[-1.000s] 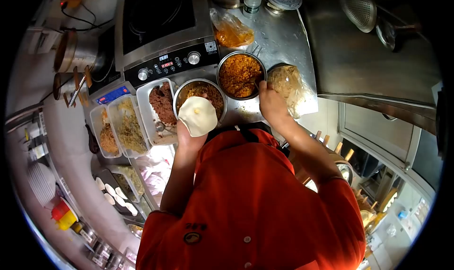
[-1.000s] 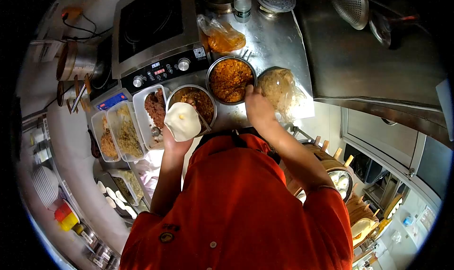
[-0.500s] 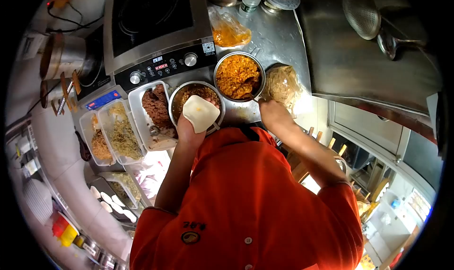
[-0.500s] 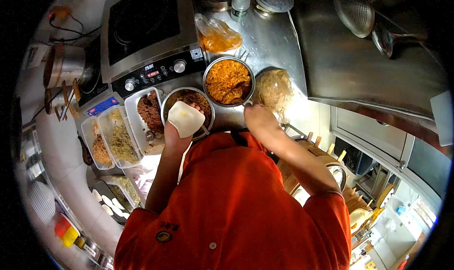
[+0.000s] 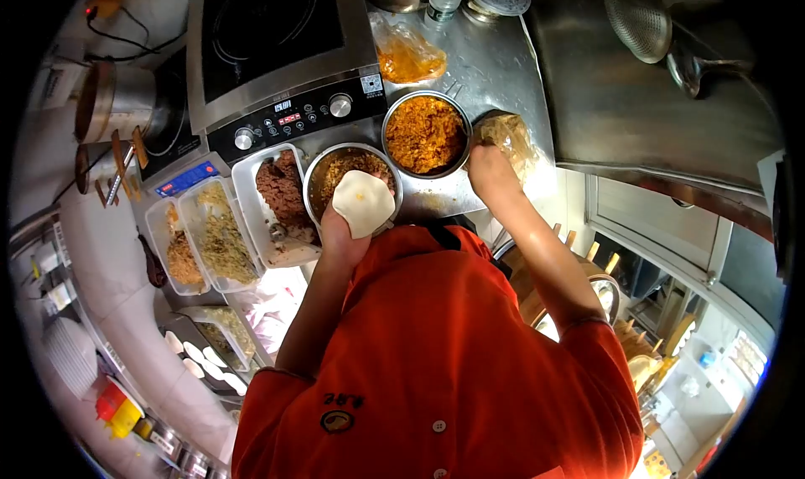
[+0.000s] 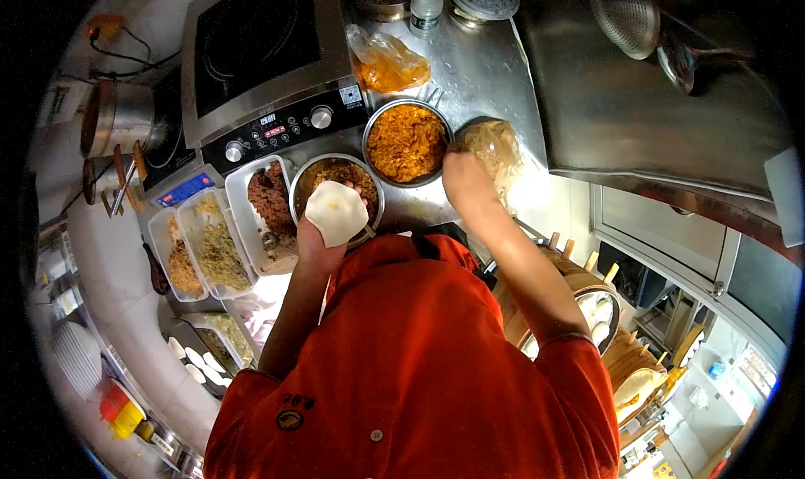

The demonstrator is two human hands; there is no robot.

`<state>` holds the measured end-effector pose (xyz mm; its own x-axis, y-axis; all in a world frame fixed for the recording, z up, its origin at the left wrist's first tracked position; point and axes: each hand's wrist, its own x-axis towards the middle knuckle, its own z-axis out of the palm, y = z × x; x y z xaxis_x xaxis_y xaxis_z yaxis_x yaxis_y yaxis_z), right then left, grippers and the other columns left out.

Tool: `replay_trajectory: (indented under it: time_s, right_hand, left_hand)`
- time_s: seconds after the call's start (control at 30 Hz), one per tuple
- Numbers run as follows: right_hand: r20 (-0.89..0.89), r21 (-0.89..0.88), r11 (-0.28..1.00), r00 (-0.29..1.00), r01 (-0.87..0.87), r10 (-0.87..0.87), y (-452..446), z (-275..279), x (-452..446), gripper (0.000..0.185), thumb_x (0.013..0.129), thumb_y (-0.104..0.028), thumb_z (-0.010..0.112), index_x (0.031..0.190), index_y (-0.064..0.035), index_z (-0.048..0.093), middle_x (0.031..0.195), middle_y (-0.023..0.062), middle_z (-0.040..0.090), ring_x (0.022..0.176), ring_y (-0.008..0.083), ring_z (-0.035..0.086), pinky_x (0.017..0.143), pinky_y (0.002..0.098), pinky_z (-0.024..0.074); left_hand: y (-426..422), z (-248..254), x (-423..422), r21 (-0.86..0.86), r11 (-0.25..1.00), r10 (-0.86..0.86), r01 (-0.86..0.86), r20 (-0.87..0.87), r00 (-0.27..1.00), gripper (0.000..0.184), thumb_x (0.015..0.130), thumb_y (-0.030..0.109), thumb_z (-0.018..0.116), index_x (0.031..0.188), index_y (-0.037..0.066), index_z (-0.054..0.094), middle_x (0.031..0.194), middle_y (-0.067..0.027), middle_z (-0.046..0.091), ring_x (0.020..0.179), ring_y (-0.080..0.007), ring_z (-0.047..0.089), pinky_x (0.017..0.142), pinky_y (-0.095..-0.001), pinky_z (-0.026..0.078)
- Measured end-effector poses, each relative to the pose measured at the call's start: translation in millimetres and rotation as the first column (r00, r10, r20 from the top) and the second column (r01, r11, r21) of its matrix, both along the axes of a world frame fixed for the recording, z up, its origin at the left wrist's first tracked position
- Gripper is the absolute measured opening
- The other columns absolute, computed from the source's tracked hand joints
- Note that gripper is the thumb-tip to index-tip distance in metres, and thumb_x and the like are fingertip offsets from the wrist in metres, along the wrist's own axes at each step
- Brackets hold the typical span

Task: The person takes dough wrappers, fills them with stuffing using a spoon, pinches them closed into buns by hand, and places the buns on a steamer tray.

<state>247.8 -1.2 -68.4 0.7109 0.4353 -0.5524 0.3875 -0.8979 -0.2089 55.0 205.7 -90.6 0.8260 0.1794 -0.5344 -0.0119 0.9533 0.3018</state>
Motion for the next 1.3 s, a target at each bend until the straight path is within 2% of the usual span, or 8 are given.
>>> replay_trajectory:
  time_s: [0.47,0.53,0.6,0.73,0.97,1.07,1.13,1.3]
  right_hand:
    - [-0.167,0.288,0.945,0.980,0.157,-0.112,-0.7,-44.8,-1.1,0.032,0.094,-0.017,0.058,0.105,0.0103,0.069,0.108,0.0309,0.068,0.099,0.0443,0.068,0.089,0.0443,0.0553]
    - [-0.274,0.303,0.934,0.956,0.187,-0.103,-7.9,-50.2,8.4,0.025,0.097,-0.018,0.061,0.109,0.0024,0.070,0.085,0.0138,0.072,0.069,0.0283,0.068,0.062,0.0378,0.0523]
    - [-0.769,0.122,0.755,0.542,0.644,-0.338,-16.6,-40.6,16.8,0.022,0.100,-0.012,0.057,0.109,0.0025,0.069,0.069,0.0023,0.058,0.052,0.0111,0.048,0.045,0.0279,0.0356]
    - [-0.846,0.105,0.579,0.379,0.809,-0.375,-26.1,-24.6,7.9,0.020,0.102,-0.008,0.053,0.109,0.0029,0.068,0.066,-0.0040,0.045,0.050,0.0036,0.032,0.041,0.0228,0.0228]
    - [-0.538,0.504,0.577,0.756,0.643,-0.372,-22.7,59.9,-25.7,0.027,0.102,-0.007,0.052,0.120,0.0029,0.069,0.072,-0.0018,0.053,0.056,0.0056,0.045,0.050,0.0232,0.0387]
    - [0.182,0.788,0.615,0.941,0.033,-0.284,-8.5,53.4,-52.9,0.029,0.096,-0.001,0.055,0.121,0.0051,0.067,0.081,0.0223,0.065,0.062,0.0295,0.065,0.063,0.0420,0.0547]
    - [0.256,0.633,0.774,0.948,-0.016,-0.190,-5.8,52.5,-58.3,0.037,0.091,0.005,0.057,0.127,0.0038,0.063,0.097,0.0280,0.063,0.078,0.0425,0.066,0.070,0.0467,0.0567]
    - [0.148,0.812,0.578,0.929,0.082,-0.340,-6.0,76.8,-71.1,0.032,0.096,0.000,0.056,0.126,0.0022,0.064,0.081,0.0162,0.061,0.073,0.0344,0.065,0.063,0.0400,0.0537]
  left_hand:
    - [3.4,-4.3,0.9,0.085,0.996,-0.027,0.026,0.014,1.000,0.040,0.105,0.028,0.039,0.129,0.002,0.056,0.124,-0.0182,0.063,0.110,-0.0348,0.063,0.102,-0.0497,0.050]
    - [4.2,-11.3,1.8,0.103,0.995,-0.013,0.011,0.020,1.000,0.039,0.104,0.029,0.040,0.128,0.002,0.056,0.123,-0.0180,0.063,0.110,-0.0339,0.063,0.102,-0.0487,0.050]
    - [3.9,-14.7,4.2,0.121,0.993,-0.004,0.001,0.024,1.000,0.039,0.104,0.029,0.041,0.128,0.002,0.056,0.122,-0.0178,0.063,0.110,-0.0330,0.063,0.102,-0.0477,0.050]
    - [7.5,-44.8,12.7,0.062,0.997,0.044,-0.050,0.097,0.994,0.038,0.104,0.031,0.042,0.124,0.004,0.058,0.118,-0.0152,0.065,0.110,-0.0308,0.064,0.100,-0.0451,0.051]
    - [-10.2,-64.7,89.0,-0.007,0.997,-0.064,0.072,0.367,0.928,0.038,0.096,0.038,0.065,0.122,0.010,0.062,0.116,-0.0061,0.069,0.102,-0.0243,0.068,0.089,-0.0421,0.058]
    - [-32.7,-52.5,134.8,-0.147,0.984,-0.072,0.104,0.208,0.976,0.035,0.100,0.036,0.056,0.120,0.009,0.063,0.116,-0.0072,0.069,0.104,-0.0257,0.068,0.092,-0.0453,0.056]
    - [-39.1,-34.3,144.5,-0.227,0.971,-0.054,0.073,0.089,0.995,0.034,0.102,0.034,0.051,0.119,0.008,0.064,0.115,-0.0083,0.069,0.105,-0.0270,0.067,0.094,-0.0472,0.055]
    - [-35.0,-8.2,148.2,-0.247,0.969,0.038,-0.007,0.120,0.992,0.036,0.101,0.030,0.043,0.117,0.006,0.065,0.114,-0.0122,0.068,0.107,-0.0311,0.064,0.095,-0.0480,0.052]
